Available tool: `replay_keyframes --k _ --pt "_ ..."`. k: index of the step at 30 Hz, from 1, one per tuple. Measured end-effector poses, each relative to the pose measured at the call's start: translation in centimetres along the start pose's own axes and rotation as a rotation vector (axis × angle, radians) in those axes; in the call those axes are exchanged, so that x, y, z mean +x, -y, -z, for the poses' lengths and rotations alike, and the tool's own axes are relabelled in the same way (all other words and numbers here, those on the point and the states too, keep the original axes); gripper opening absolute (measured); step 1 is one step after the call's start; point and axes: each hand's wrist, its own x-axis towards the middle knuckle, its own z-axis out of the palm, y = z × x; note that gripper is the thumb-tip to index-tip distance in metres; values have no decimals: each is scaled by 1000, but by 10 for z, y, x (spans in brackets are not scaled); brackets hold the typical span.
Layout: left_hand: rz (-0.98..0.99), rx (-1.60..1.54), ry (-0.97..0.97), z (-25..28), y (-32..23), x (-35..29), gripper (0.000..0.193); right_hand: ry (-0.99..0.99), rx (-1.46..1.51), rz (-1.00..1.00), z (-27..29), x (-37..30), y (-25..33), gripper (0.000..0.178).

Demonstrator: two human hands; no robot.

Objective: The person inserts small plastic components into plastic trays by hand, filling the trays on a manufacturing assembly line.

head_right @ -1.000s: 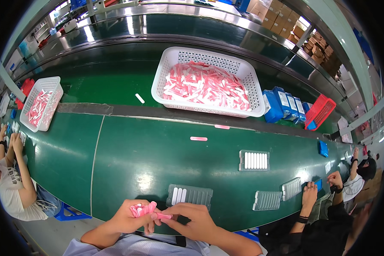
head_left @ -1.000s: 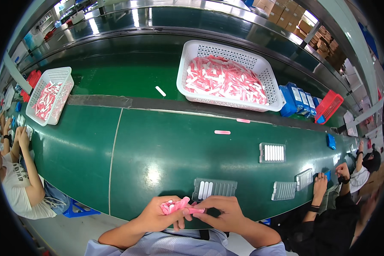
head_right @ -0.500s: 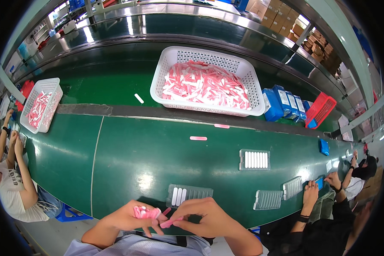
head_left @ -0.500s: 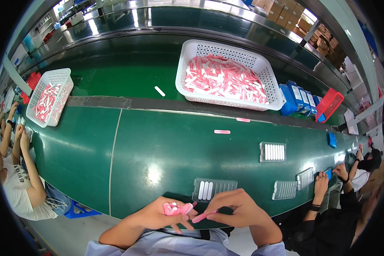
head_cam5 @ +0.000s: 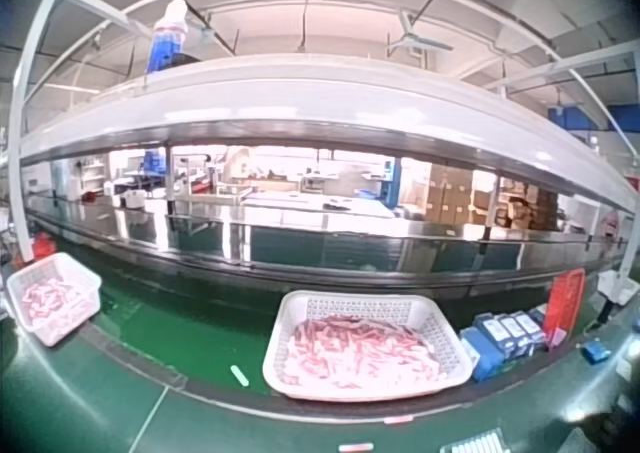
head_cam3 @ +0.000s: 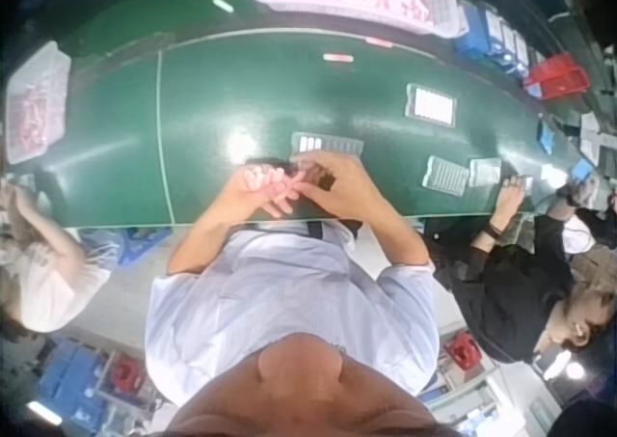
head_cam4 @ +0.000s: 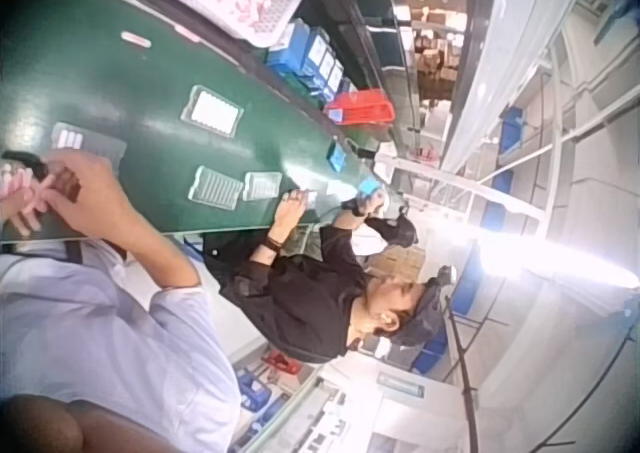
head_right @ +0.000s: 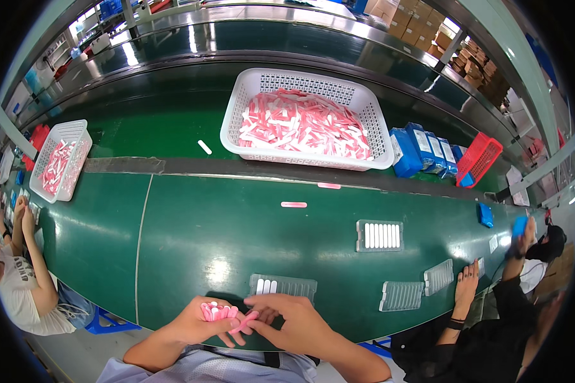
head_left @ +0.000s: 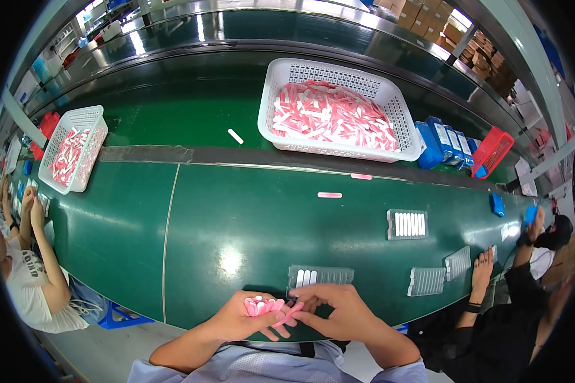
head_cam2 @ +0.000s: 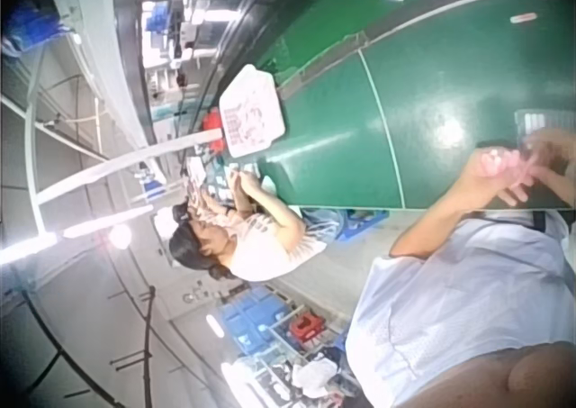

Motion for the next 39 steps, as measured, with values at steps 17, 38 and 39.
replay_keyframes --k 17,38,39 --pt "-32 -225 -125 6 19 3 29 -290 272 0 50 -2 -13 7" --pt "-102 -253 -94 -21 14 11 27 -262 -50 217 17 -7 -10 14" --pt "-103 -254 -95 -21 13 10 27 -389 42 241 21 -8 -15 12"
